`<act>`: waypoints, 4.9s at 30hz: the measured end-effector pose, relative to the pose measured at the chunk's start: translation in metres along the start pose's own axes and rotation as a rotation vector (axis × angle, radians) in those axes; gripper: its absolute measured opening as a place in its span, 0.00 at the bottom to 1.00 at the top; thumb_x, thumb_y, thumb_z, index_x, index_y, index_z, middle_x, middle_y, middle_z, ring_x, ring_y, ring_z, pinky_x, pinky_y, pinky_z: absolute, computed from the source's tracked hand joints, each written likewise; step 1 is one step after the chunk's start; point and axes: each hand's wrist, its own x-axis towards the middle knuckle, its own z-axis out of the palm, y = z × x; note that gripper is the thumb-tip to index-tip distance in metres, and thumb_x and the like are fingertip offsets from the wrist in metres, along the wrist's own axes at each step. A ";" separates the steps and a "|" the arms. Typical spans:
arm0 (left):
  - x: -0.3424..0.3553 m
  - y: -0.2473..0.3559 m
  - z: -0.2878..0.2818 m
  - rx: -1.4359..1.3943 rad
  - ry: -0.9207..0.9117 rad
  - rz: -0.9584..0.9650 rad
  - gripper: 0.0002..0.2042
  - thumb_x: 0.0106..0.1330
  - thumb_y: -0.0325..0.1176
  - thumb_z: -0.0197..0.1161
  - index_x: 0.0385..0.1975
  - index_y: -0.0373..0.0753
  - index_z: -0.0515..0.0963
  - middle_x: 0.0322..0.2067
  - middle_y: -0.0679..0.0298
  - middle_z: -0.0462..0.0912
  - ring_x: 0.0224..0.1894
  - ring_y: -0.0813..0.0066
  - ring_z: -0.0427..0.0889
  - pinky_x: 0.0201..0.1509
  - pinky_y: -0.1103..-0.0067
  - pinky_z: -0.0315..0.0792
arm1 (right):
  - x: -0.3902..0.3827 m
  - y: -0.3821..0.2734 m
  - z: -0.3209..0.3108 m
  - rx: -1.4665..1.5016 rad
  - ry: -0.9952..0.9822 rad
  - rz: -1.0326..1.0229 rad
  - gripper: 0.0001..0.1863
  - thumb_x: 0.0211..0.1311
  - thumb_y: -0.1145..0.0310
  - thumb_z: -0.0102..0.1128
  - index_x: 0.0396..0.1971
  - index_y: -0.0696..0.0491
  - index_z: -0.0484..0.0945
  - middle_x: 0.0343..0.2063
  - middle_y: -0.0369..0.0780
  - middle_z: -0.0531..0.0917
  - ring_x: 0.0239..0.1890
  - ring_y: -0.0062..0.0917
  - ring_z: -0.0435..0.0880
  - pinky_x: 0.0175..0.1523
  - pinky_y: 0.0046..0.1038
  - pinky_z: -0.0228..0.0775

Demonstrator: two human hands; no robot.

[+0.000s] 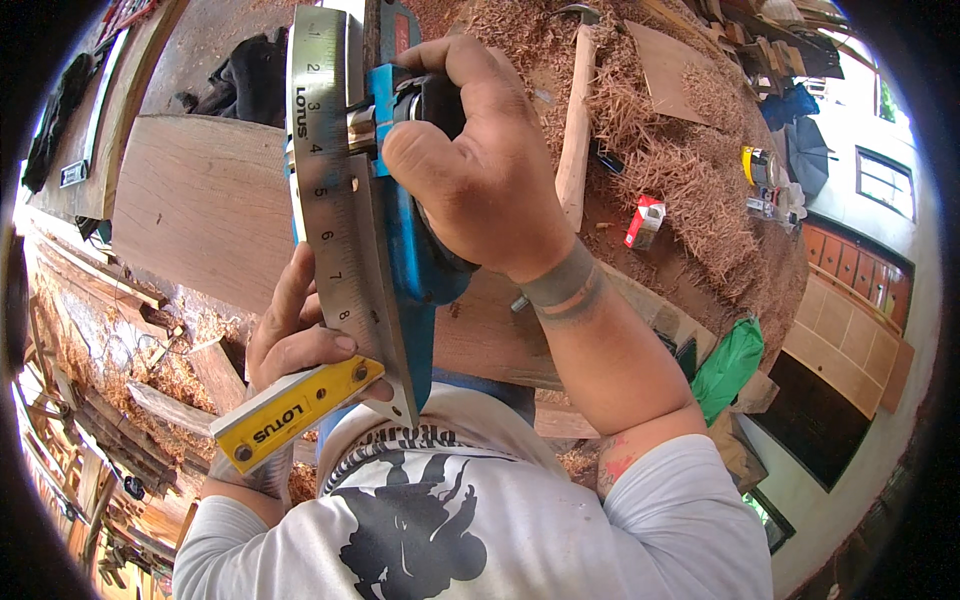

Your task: The person uses a socket wrench to tighten bolts on the blade assembly of an electric hand planer while holding a combination square against the tool base.

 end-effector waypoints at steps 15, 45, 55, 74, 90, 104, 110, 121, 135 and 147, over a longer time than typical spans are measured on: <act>0.003 0.001 0.000 0.006 -0.001 0.013 0.36 0.51 0.27 0.87 0.62 0.48 0.79 0.82 0.42 0.62 0.69 0.47 0.83 0.65 0.62 0.89 | -0.001 0.011 0.001 -0.182 0.030 -0.245 0.03 0.64 0.70 0.70 0.36 0.45 0.86 0.50 0.48 0.83 0.50 0.43 0.82 0.52 0.40 0.79; 0.005 0.003 0.000 0.013 0.006 0.030 0.37 0.52 0.26 0.85 0.65 0.47 0.78 0.81 0.42 0.63 0.68 0.48 0.84 0.64 0.61 0.89 | -0.001 0.010 0.004 -0.026 0.048 -0.066 0.16 0.68 0.62 0.67 0.48 0.58 0.86 0.43 0.45 0.81 0.44 0.35 0.81 0.53 0.34 0.77; 0.006 0.002 0.001 0.015 0.015 0.035 0.37 0.52 0.26 0.85 0.65 0.47 0.77 0.81 0.42 0.64 0.67 0.48 0.84 0.64 0.61 0.89 | -0.001 0.016 0.001 -0.075 0.040 -0.119 0.15 0.68 0.63 0.67 0.47 0.58 0.86 0.44 0.45 0.81 0.46 0.35 0.80 0.54 0.36 0.76; 0.003 0.000 0.000 -0.064 0.020 -0.027 0.34 0.53 0.24 0.85 0.63 0.49 0.81 0.82 0.44 0.62 0.67 0.51 0.85 0.63 0.64 0.90 | 0.000 0.014 0.004 -0.130 0.064 -0.207 0.05 0.68 0.69 0.68 0.41 0.50 0.87 0.47 0.46 0.83 0.47 0.40 0.82 0.52 0.40 0.78; 0.010 0.003 0.000 0.010 0.022 0.036 0.30 0.48 0.30 0.91 0.52 0.46 0.83 0.84 0.42 0.57 0.72 0.39 0.80 0.65 0.60 0.89 | 0.000 0.004 0.005 0.093 0.059 0.080 0.11 0.72 0.64 0.65 0.45 0.54 0.87 0.44 0.46 0.82 0.46 0.38 0.81 0.53 0.39 0.76; 0.016 0.003 -0.001 0.007 0.018 0.038 0.29 0.49 0.30 0.90 0.52 0.45 0.83 0.83 0.40 0.57 0.72 0.37 0.81 0.66 0.60 0.89 | 0.002 -0.002 0.006 0.177 0.091 0.178 0.19 0.69 0.60 0.66 0.50 0.60 0.83 0.41 0.46 0.81 0.44 0.35 0.80 0.52 0.36 0.75; 0.018 0.005 0.000 0.004 0.022 0.046 0.29 0.50 0.30 0.90 0.53 0.45 0.83 0.83 0.39 0.56 0.71 0.37 0.81 0.66 0.60 0.88 | 0.003 -0.009 0.002 0.220 0.090 0.265 0.20 0.68 0.60 0.66 0.51 0.61 0.83 0.41 0.47 0.81 0.44 0.36 0.80 0.54 0.36 0.75; 0.013 -0.012 0.008 -0.077 0.192 0.299 0.25 0.58 0.23 0.86 0.55 0.43 0.85 0.83 0.39 0.57 0.78 0.43 0.73 0.71 0.61 0.84 | -0.088 0.021 -0.087 -0.649 -0.567 0.504 0.30 0.70 0.48 0.74 0.54 0.61 0.84 0.47 0.54 0.88 0.52 0.52 0.88 0.60 0.46 0.80; 0.049 -0.043 0.000 0.154 0.343 0.209 0.20 0.68 0.30 0.80 0.53 0.49 0.75 0.78 0.50 0.75 0.80 0.51 0.73 0.88 0.46 0.49 | -0.141 -0.014 -0.100 -0.489 -1.005 0.587 0.14 0.70 0.60 0.75 0.46 0.55 0.88 0.41 0.48 0.92 0.44 0.45 0.91 0.50 0.42 0.82; 0.057 -0.026 -0.002 0.415 0.316 0.227 0.21 0.69 0.38 0.79 0.55 0.48 0.76 0.67 0.50 0.83 0.80 0.53 0.72 0.87 0.44 0.51 | 0.033 -0.107 -0.064 -0.078 -0.257 -0.231 0.05 0.65 0.81 0.69 0.39 0.59 0.85 0.42 0.46 0.90 0.44 0.33 0.90 0.51 0.33 0.82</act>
